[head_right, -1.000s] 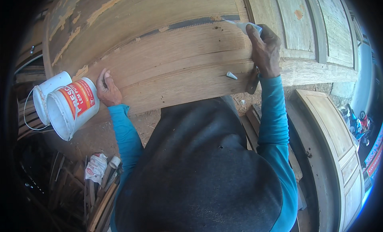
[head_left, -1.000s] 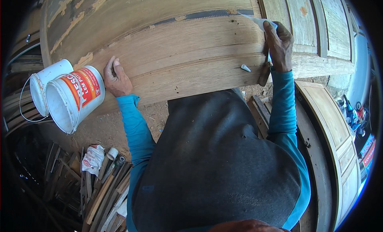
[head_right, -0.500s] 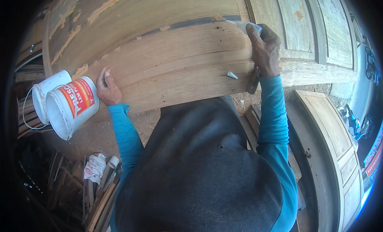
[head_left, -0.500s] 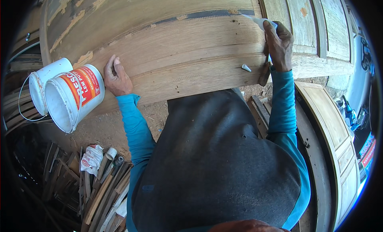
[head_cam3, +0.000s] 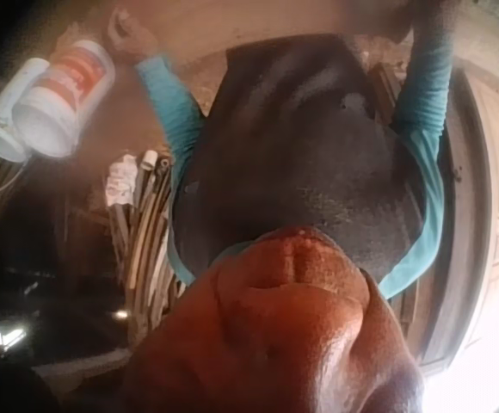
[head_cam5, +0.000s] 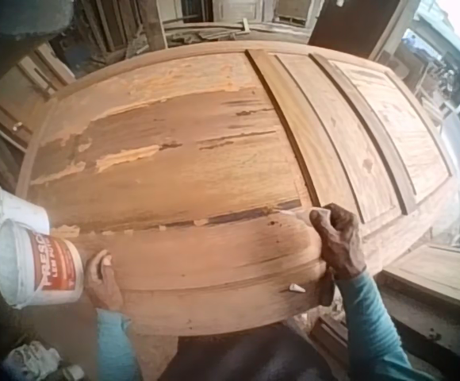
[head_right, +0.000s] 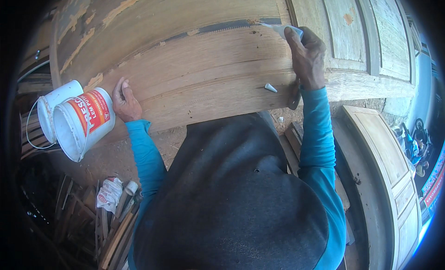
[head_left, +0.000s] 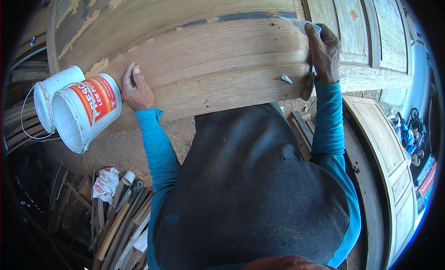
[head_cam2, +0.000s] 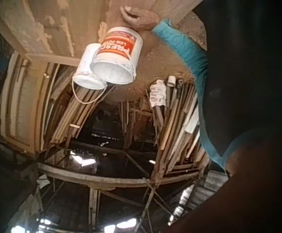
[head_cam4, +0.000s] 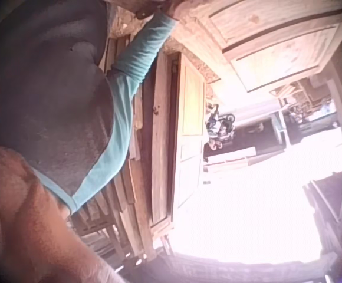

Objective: The person fills cracks in a wooden door by applying glue from a small bottle into a groove, then pressing and smoothing a small wooden sliver into the groove with a putty knife and by hand.

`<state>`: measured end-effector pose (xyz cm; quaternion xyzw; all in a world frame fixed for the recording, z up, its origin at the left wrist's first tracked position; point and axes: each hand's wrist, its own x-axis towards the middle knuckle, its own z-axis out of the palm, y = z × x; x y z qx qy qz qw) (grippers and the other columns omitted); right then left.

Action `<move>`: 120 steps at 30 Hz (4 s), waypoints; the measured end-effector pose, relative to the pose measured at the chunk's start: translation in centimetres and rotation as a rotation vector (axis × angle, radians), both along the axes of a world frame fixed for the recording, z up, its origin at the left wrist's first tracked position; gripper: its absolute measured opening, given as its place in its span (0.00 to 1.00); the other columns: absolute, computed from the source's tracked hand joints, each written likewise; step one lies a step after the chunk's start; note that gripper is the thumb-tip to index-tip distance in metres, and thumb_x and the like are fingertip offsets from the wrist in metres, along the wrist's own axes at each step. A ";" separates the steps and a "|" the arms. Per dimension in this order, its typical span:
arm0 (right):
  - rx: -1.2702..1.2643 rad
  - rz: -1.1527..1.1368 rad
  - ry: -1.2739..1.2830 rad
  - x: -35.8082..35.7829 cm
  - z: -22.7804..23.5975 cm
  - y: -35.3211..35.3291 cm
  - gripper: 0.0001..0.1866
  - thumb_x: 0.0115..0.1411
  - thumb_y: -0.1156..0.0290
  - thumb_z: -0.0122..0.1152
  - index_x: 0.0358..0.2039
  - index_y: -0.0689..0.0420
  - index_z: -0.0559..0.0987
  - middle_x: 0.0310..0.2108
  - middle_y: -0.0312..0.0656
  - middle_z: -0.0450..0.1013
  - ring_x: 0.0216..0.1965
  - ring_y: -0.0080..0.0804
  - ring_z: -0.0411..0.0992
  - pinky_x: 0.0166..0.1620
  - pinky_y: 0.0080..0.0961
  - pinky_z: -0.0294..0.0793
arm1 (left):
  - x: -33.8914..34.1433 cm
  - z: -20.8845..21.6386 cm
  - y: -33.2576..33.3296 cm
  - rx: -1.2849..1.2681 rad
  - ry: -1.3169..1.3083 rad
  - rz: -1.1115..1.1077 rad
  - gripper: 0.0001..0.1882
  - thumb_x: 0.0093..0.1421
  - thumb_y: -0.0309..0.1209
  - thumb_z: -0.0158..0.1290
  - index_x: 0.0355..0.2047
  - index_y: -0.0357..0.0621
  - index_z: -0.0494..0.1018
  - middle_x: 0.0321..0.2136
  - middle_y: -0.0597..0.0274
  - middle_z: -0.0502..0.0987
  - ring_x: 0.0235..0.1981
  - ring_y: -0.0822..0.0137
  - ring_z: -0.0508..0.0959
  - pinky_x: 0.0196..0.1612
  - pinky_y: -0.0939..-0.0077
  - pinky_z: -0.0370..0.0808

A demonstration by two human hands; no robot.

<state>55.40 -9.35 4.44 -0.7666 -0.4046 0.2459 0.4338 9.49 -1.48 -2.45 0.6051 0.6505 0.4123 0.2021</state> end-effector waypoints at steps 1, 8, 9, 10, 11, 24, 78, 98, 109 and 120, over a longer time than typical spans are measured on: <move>0.005 0.002 -0.003 0.0 0.0 0.0 0.17 0.68 0.60 0.66 0.40 0.65 0.86 0.25 0.34 0.77 0.28 0.18 0.69 0.32 0.24 0.69 | 0.0 0.0 0.0 0.004 0.000 -0.002 0.14 0.72 0.31 0.55 0.51 0.33 0.80 0.43 0.52 0.85 0.42 0.66 0.84 0.46 0.72 0.81; 0.047 0.036 -0.002 0.1 -0.9 0.5 0.19 0.68 0.59 0.66 0.39 0.65 0.85 0.24 0.34 0.76 0.28 0.19 0.69 0.32 0.24 0.69 | 0.1 0.1 0.0 0.001 0.008 0.002 0.14 0.72 0.31 0.55 0.51 0.33 0.80 0.43 0.52 0.85 0.42 0.66 0.84 0.46 0.72 0.81; 0.047 0.038 -0.014 0.2 -1.1 0.5 0.19 0.68 0.59 0.66 0.39 0.66 0.85 0.24 0.35 0.76 0.27 0.20 0.68 0.32 0.25 0.69 | 0.0 0.0 0.0 0.003 0.002 0.001 0.15 0.72 0.32 0.55 0.51 0.33 0.80 0.43 0.52 0.85 0.42 0.65 0.84 0.46 0.72 0.81; 0.045 0.030 -0.015 0.1 -0.9 0.6 0.19 0.68 0.59 0.66 0.39 0.66 0.85 0.24 0.35 0.76 0.27 0.20 0.69 0.32 0.25 0.69 | 0.0 -0.1 0.0 0.004 -0.005 0.001 0.15 0.72 0.32 0.55 0.51 0.33 0.80 0.43 0.52 0.85 0.43 0.65 0.84 0.46 0.72 0.81; 0.043 0.022 -0.016 -0.1 -0.5 0.6 0.19 0.68 0.59 0.65 0.39 0.66 0.85 0.24 0.35 0.76 0.27 0.20 0.69 0.32 0.25 0.69 | 0.0 -0.1 0.0 0.001 -0.003 0.002 0.15 0.72 0.32 0.55 0.51 0.33 0.80 0.43 0.53 0.85 0.43 0.66 0.84 0.46 0.72 0.81; 0.062 0.020 -0.070 0.5 -0.5 0.7 0.19 0.67 0.58 0.65 0.41 0.66 0.86 0.27 0.41 0.80 0.29 0.24 0.74 0.35 0.27 0.73 | -0.2 -0.2 0.0 -0.009 -0.010 0.010 0.15 0.72 0.32 0.55 0.52 0.34 0.80 0.44 0.53 0.84 0.42 0.66 0.84 0.46 0.72 0.80; 0.019 -0.004 -0.014 0.6 0.3 0.5 0.18 0.67 0.59 0.66 0.38 0.65 0.86 0.25 0.37 0.77 0.28 0.20 0.70 0.33 0.24 0.69 | -0.1 -0.1 0.1 0.016 0.022 0.002 0.13 0.71 0.31 0.56 0.50 0.34 0.80 0.42 0.54 0.85 0.40 0.67 0.84 0.43 0.73 0.81; 0.051 0.035 -0.072 -0.4 0.5 1.0 0.21 0.66 0.56 0.65 0.37 0.66 0.86 0.23 0.40 0.77 0.27 0.23 0.71 0.33 0.28 0.72 | 0.0 0.1 0.0 -0.059 0.001 0.007 0.18 0.74 0.34 0.54 0.54 0.32 0.77 0.46 0.50 0.84 0.48 0.64 0.84 0.52 0.71 0.80; 0.010 0.044 -0.117 1.4 -0.3 1.0 0.20 0.70 0.56 0.65 0.35 0.63 0.85 0.25 0.34 0.75 0.28 0.19 0.67 0.33 0.24 0.67 | 0.2 0.2 -0.1 -0.055 0.004 0.015 0.18 0.73 0.34 0.54 0.55 0.32 0.78 0.46 0.51 0.84 0.47 0.64 0.84 0.52 0.72 0.79; 0.009 0.051 -0.145 1.3 0.0 1.0 0.20 0.70 0.56 0.64 0.35 0.63 0.85 0.25 0.33 0.74 0.28 0.19 0.66 0.33 0.25 0.67 | 0.1 0.0 0.0 -0.049 -0.020 0.004 0.18 0.73 0.33 0.54 0.55 0.31 0.77 0.46 0.50 0.84 0.47 0.64 0.84 0.52 0.72 0.79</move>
